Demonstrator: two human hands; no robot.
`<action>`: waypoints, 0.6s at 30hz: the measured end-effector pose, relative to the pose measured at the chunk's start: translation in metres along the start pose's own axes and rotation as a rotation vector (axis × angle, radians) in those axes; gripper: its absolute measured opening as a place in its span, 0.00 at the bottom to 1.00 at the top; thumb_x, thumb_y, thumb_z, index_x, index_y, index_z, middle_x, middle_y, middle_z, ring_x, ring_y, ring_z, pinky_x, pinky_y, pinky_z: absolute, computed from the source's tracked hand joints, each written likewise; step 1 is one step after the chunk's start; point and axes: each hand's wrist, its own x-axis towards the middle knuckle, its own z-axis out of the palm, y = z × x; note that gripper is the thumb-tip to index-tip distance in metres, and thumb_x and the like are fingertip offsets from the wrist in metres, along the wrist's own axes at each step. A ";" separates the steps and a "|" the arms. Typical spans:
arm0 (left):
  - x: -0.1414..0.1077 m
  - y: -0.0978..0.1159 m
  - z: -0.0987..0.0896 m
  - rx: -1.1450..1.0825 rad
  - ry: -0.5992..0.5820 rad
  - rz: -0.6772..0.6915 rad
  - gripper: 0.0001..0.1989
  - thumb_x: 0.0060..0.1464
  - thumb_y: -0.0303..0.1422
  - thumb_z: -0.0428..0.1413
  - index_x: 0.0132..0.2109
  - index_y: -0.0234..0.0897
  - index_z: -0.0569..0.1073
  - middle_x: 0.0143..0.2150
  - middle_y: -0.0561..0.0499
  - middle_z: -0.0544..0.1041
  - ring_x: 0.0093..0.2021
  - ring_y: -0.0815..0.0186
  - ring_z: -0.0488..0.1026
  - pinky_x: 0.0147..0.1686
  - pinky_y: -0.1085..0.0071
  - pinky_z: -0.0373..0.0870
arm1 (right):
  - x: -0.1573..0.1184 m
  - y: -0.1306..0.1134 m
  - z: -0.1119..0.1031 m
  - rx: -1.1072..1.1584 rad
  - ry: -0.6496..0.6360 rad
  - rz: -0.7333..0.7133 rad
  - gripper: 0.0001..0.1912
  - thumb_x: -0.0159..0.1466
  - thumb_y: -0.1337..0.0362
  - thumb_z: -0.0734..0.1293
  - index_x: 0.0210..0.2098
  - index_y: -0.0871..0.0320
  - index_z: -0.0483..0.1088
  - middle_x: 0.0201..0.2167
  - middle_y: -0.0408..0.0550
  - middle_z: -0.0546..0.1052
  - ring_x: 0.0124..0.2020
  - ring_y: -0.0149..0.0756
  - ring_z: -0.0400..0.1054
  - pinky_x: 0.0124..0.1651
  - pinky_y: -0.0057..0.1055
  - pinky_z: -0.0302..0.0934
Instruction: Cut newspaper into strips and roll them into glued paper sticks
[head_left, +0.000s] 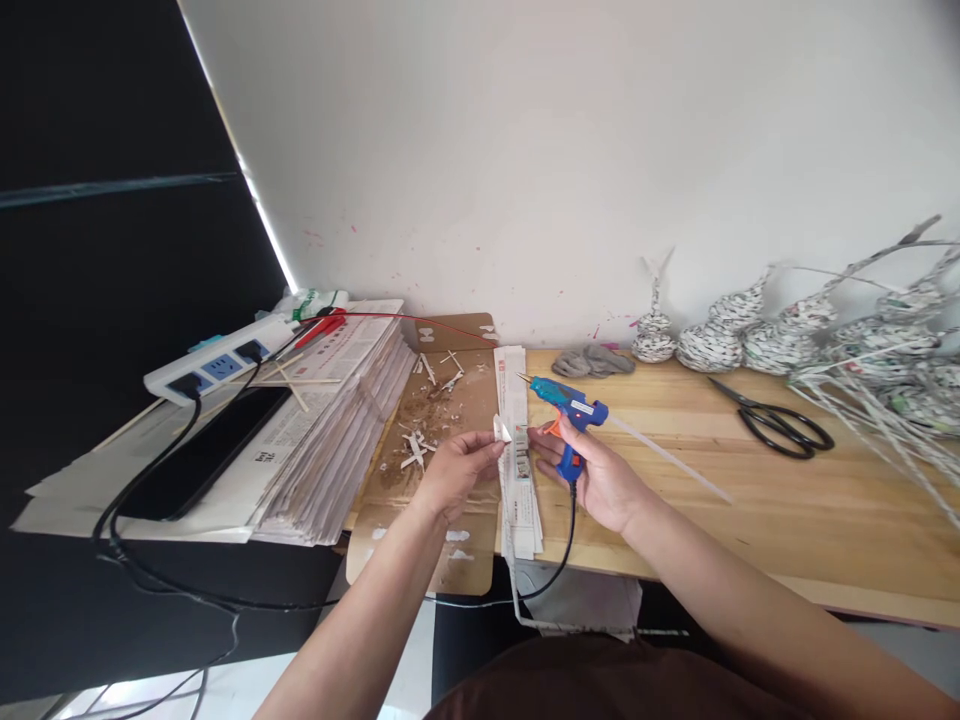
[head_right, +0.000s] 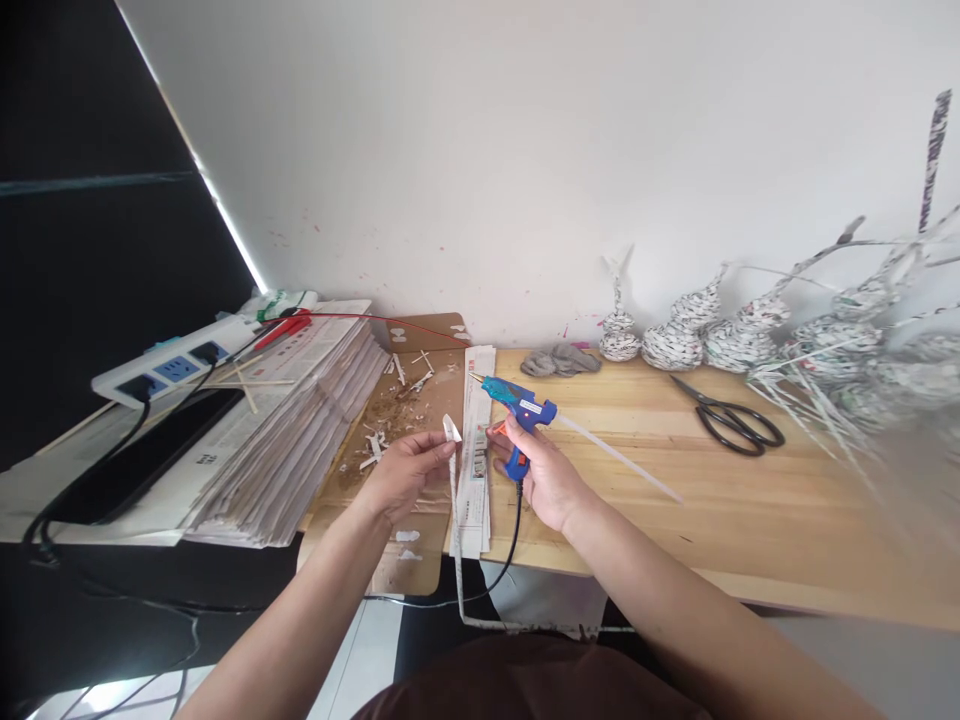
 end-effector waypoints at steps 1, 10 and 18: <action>0.001 0.001 -0.001 -0.016 0.003 0.001 0.18 0.33 0.37 0.70 0.33 0.33 0.79 0.33 0.48 0.80 0.32 0.66 0.75 0.36 0.69 0.72 | -0.003 0.000 -0.001 0.009 0.015 0.006 0.13 0.57 0.53 0.71 0.37 0.53 0.73 0.43 0.46 0.79 0.52 0.40 0.69 0.52 0.35 0.63; -0.007 0.037 0.013 -0.254 -0.162 -0.018 0.07 0.47 0.28 0.64 0.35 0.29 0.77 0.52 0.39 0.75 0.51 0.54 0.74 0.45 0.63 0.76 | -0.027 -0.008 -0.002 0.032 0.065 0.020 0.12 0.58 0.54 0.72 0.36 0.53 0.72 0.43 0.47 0.78 0.53 0.42 0.68 0.49 0.37 0.66; 0.088 0.063 0.014 -0.204 0.018 0.014 0.03 0.52 0.23 0.59 0.36 0.32 0.75 0.36 0.48 0.78 0.36 0.70 0.75 0.46 0.68 0.72 | -0.005 -0.029 0.001 0.046 0.058 -0.087 0.11 0.57 0.55 0.72 0.33 0.54 0.72 0.36 0.46 0.78 0.43 0.39 0.71 0.45 0.35 0.67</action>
